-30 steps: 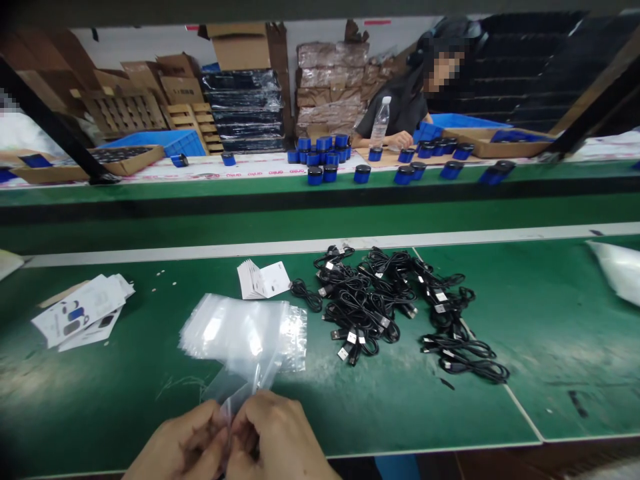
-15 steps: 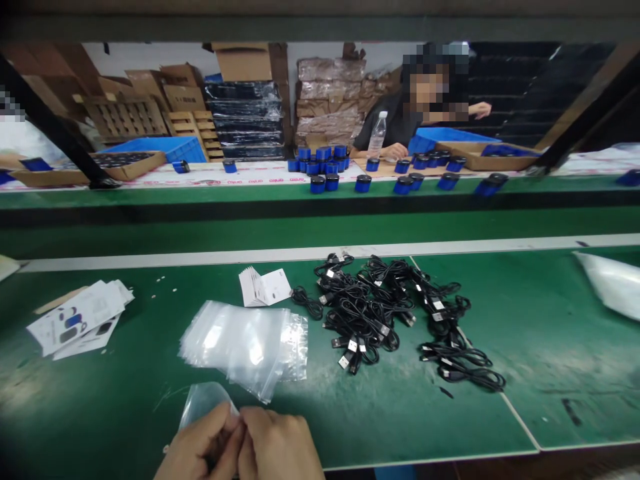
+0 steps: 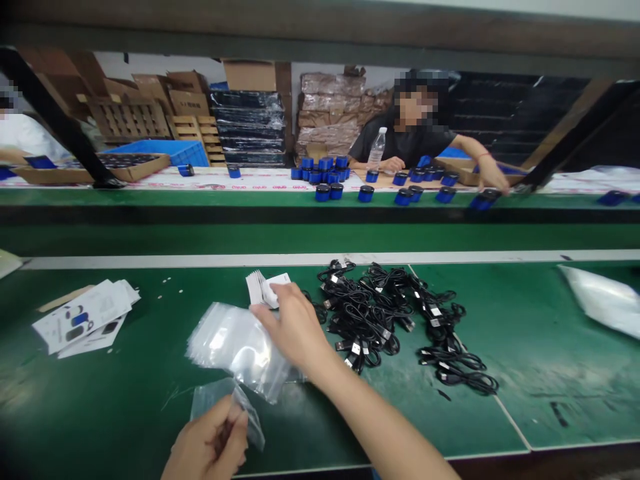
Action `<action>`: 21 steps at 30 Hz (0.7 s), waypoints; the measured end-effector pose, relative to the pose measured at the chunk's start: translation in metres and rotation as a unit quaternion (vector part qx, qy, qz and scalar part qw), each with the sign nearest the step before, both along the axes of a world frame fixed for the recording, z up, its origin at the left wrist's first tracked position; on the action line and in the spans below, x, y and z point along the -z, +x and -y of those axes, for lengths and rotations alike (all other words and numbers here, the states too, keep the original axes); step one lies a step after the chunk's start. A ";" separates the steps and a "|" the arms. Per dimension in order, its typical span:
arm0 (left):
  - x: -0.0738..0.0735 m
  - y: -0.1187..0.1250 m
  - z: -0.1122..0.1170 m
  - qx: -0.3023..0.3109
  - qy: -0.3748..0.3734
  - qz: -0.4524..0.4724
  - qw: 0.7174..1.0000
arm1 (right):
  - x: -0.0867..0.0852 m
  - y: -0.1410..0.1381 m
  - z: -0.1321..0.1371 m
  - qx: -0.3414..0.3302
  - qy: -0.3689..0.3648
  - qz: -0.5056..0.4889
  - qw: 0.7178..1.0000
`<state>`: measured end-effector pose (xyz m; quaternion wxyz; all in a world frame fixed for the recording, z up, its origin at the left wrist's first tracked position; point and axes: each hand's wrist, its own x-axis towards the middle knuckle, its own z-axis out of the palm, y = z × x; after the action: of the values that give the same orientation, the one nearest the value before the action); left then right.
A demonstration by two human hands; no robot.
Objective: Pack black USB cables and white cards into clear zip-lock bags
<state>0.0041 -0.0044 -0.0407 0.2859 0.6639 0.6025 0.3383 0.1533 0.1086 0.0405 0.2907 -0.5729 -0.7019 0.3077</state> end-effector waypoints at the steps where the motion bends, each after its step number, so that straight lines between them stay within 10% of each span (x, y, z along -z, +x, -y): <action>1: 0.001 0.000 0.000 -0.004 -0.005 0.008 1.000 | 0.003 -0.003 -0.013 0.008 -0.007 -0.004 1.000; 12: -0.004 -0.003 -0.003 0.007 -0.156 0.089 0.984 | 0.024 0.008 -0.050 -0.008 -0.103 -0.028 0.994; 17: -0.021 -0.004 -0.008 -0.004 -0.203 0.160 0.966 | -0.009 0.035 0.015 0.017 0.006 -0.023 1.000; 21: -0.032 -0.006 -0.010 -0.040 -0.232 0.209 0.949 | -0.003 0.049 0.088 -0.119 -0.024 -0.017 0.992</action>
<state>-0.0021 0.0056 -0.0087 0.5379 0.4693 0.6167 0.3318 0.2027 0.0206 0.0432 0.2501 -0.4869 -0.7522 0.3668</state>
